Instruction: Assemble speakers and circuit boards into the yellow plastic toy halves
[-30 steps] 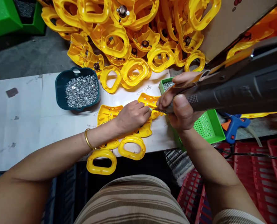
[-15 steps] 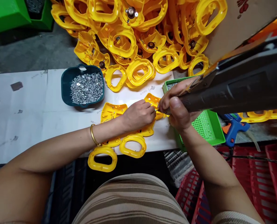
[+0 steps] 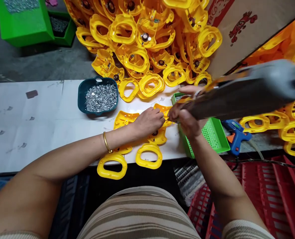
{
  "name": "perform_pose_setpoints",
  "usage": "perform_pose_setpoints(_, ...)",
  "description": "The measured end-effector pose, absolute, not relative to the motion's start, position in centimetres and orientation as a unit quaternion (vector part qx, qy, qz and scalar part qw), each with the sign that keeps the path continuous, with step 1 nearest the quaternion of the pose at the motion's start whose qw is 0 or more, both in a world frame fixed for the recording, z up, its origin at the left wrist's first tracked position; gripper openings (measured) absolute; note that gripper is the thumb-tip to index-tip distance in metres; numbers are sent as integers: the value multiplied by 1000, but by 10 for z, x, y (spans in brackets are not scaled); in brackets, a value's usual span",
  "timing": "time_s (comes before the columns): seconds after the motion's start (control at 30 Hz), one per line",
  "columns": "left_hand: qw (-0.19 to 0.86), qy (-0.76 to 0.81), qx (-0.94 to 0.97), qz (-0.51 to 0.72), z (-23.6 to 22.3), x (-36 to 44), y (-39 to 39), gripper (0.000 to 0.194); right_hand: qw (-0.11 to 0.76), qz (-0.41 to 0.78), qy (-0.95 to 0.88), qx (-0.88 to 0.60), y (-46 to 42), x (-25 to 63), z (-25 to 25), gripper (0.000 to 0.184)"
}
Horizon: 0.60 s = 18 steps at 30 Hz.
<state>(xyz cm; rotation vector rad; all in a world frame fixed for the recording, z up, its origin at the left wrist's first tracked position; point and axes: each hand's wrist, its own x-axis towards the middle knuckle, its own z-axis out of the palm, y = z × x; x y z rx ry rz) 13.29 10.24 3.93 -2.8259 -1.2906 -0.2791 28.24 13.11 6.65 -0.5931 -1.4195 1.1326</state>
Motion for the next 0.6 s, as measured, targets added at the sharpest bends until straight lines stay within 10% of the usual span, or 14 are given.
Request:
perform_pose_setpoints(0.27,-35,-413,-899,-141,75,63,43,54,605,475,-584,-259,91,328,87,27)
perform_pose_setpoints(0.6,-100,-554,-819,-110,7,47,21,97,654,441,-548,-278,77,319,81,24)
